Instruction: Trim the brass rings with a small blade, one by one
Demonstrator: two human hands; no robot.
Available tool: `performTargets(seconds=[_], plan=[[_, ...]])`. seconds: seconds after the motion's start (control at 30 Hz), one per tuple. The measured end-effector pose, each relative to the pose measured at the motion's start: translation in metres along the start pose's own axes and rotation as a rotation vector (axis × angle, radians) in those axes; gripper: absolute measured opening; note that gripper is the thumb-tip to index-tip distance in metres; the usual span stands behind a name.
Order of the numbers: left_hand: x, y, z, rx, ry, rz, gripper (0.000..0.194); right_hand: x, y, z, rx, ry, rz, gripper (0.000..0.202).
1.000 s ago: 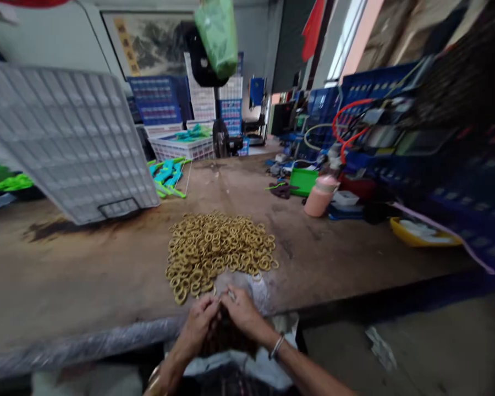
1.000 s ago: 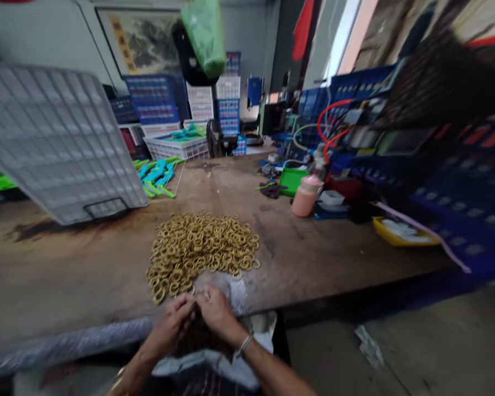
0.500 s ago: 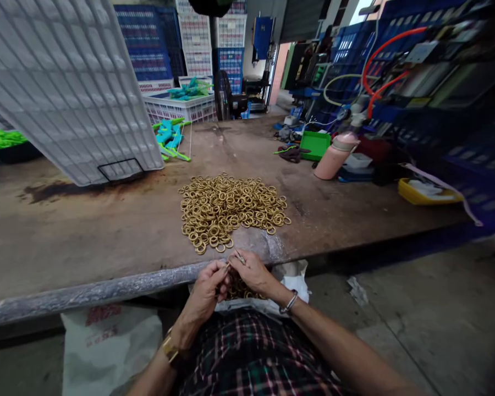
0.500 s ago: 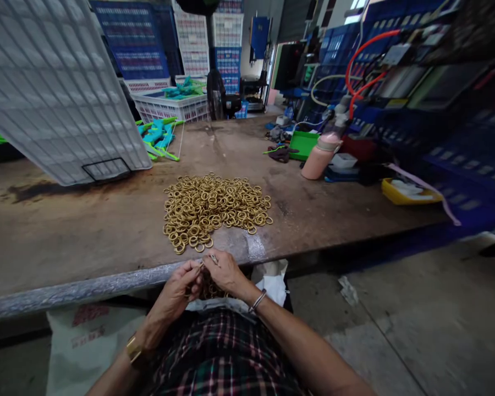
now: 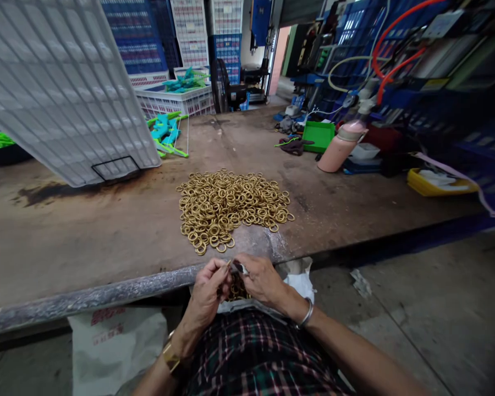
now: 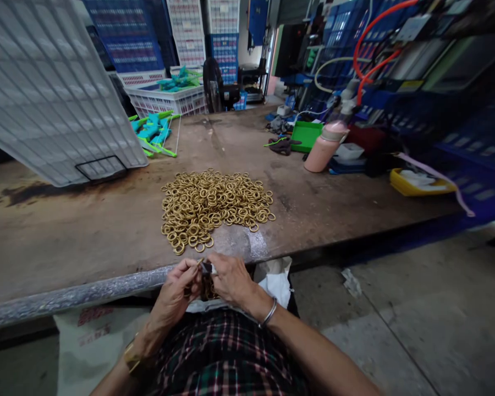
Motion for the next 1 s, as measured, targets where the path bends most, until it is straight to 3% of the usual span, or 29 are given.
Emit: performTargets(seconds=[0.13,0.4,0.83,0.93,1.0], plan=[[-0.004,-0.002,-0.001,-0.001,-0.042,0.019,0.031,-0.001,0.001,-0.003,-0.006,0.155,-0.084,0.026],[-0.009,-0.002,-0.001,0.035,-0.13,0.048,0.033,-0.002,-0.001,-0.003,-0.072,0.219,-0.103,0.026],[-0.004,0.001,-0.001,-0.114,-0.297,0.047,0.035,-0.007,-0.005,-0.003,-0.131,0.249,-0.188,0.024],[-0.006,0.01,0.0,-0.104,-0.319,-0.006,0.034,-0.003,-0.01,0.002,-0.196,0.299,-0.169,0.025],[-0.01,0.017,-0.002,-0.068,-0.323,-0.107,0.031,0.001,-0.015,0.009,-0.269,0.343,-0.139,0.025]])
Point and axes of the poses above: each hand's wrist, its own y-axis away from the middle knuckle, its own x-axis out of the back of the hand, z = x × y, the point moved 2 cm from there along -y, towards the middle knuckle, and after that the axes turned 2 degrees about z, right-handed, at the moved point
